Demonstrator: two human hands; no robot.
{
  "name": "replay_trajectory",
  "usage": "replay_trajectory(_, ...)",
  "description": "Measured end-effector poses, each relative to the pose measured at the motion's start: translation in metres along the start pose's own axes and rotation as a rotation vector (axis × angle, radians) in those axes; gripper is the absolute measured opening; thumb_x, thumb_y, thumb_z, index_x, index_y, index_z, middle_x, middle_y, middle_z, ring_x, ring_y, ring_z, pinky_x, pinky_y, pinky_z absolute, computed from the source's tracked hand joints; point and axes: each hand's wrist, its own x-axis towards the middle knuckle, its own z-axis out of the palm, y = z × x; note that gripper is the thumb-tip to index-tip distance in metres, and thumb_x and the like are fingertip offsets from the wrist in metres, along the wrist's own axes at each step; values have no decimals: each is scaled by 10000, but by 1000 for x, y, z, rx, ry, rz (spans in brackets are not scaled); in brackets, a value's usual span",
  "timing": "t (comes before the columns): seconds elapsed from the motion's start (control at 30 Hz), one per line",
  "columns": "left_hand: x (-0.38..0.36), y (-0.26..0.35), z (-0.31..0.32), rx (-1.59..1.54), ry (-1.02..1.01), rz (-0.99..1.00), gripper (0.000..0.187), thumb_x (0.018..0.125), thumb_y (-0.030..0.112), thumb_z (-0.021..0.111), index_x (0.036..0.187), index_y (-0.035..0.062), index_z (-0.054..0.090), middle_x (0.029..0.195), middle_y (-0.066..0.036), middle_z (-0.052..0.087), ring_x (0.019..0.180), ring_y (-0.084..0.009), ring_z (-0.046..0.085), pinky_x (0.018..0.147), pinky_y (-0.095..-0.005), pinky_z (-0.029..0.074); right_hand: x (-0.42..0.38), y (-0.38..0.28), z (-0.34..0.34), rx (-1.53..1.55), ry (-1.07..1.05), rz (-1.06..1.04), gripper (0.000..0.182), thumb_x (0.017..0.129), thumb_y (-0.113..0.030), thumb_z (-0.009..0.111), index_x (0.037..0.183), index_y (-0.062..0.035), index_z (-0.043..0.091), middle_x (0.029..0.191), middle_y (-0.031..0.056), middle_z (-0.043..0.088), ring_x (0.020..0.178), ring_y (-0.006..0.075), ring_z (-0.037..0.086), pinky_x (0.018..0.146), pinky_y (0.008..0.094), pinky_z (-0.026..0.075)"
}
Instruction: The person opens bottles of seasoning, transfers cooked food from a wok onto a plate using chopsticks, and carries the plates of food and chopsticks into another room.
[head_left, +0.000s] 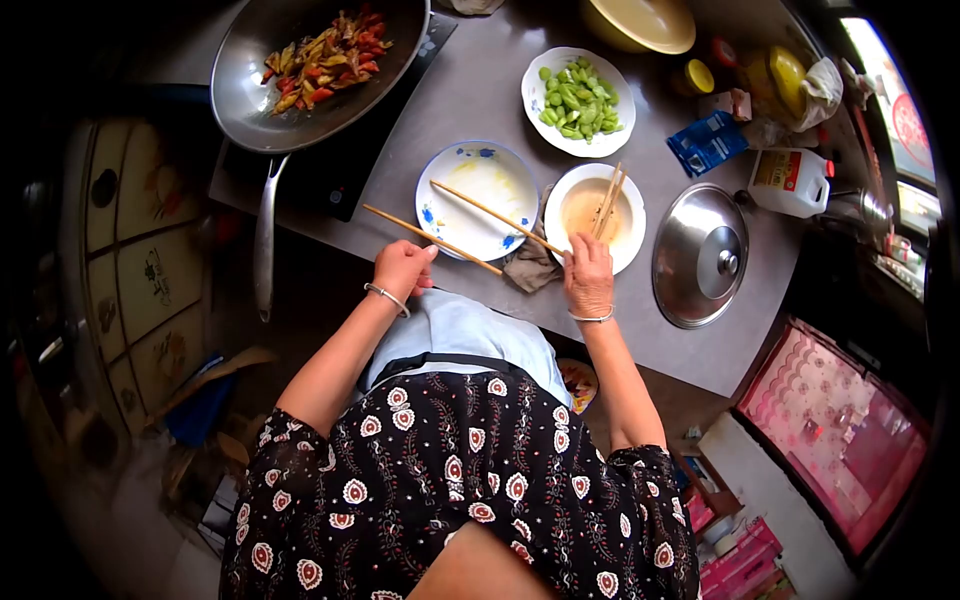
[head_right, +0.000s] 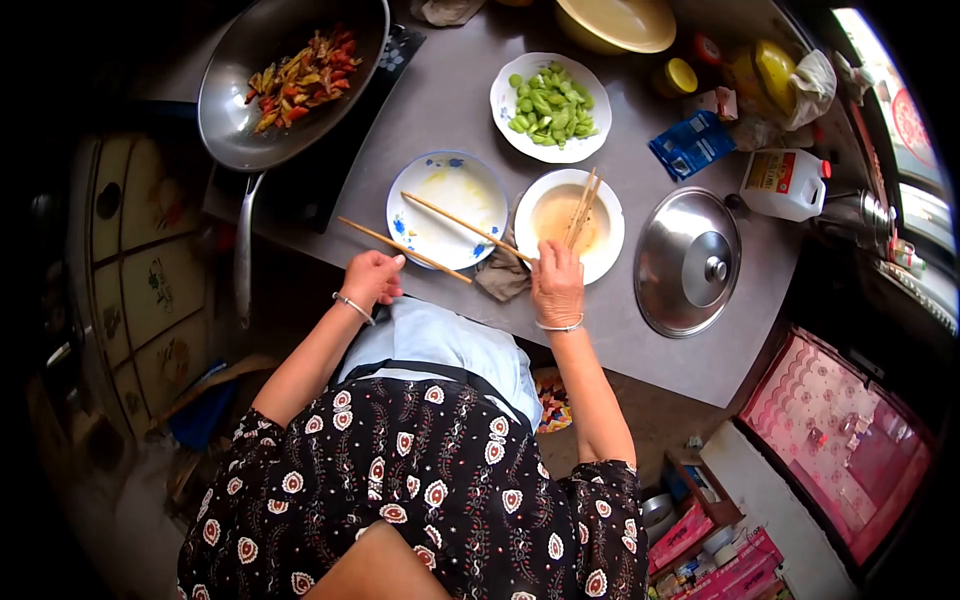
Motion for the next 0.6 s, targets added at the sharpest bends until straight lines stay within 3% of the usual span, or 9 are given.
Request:
replay_trajectory(0.1,4,5,3,-177,-36,-139,374,799,337,658,883,4,510,670,-79,562,479,-143,571,362,-224,434,9,-17,5,10,-28,-70,386,694,-137,650,1058,-64,545,989,93,550,860,264,507,722,375,404)
replay_trajectory(0.17,8,8,7,-220,-15,-146,366,799,342,648,851,-7,550,675,-90,562,466,-146,566,337,-222,424,10,-21,11,-11,-66,-92,380,689,-132,649,1048,-70,545,941,84,547,836,258,502,704,371,398)
replay_trajectory(0.2,11,10,9,-237,-14,-147,361,803,337,644,849,-9,550,668,-88,562,460,-146,563,336,-223,425,11,-19,18,-36,-17,-139,320,677,-126,652,978,-73,561,841,70,536,790,244,501,657,354,395)
replay_trajectory(0.3,22,8,12,-277,-19,-127,312,823,289,618,835,-15,547,641,-89,570,437,-155,566,328,-229,430,9,-13,26,-56,-92,-141,263,674,-66,653,924,-68,573,813,82,553,784,263,519,675,365,421)
replay_trajectory(0.47,16,7,12,-253,9,-117,246,854,213,573,808,-26,536,652,-106,589,466,-152,585,348,-225,448,6,-34,13,392,-67,48,168,679,-33,645,829,-62,575,753,106,547,708,281,527,614,367,438)
replay_trajectory(0.6,-14,17,10,-312,-158,-53,213,860,192,558,837,-20,553,672,-98,596,493,-137,592,379,-214,460,-3,-62,-2,681,-126,232,147,701,-21,655,826,-28,579,741,122,561,675,278,557,599,340,455)
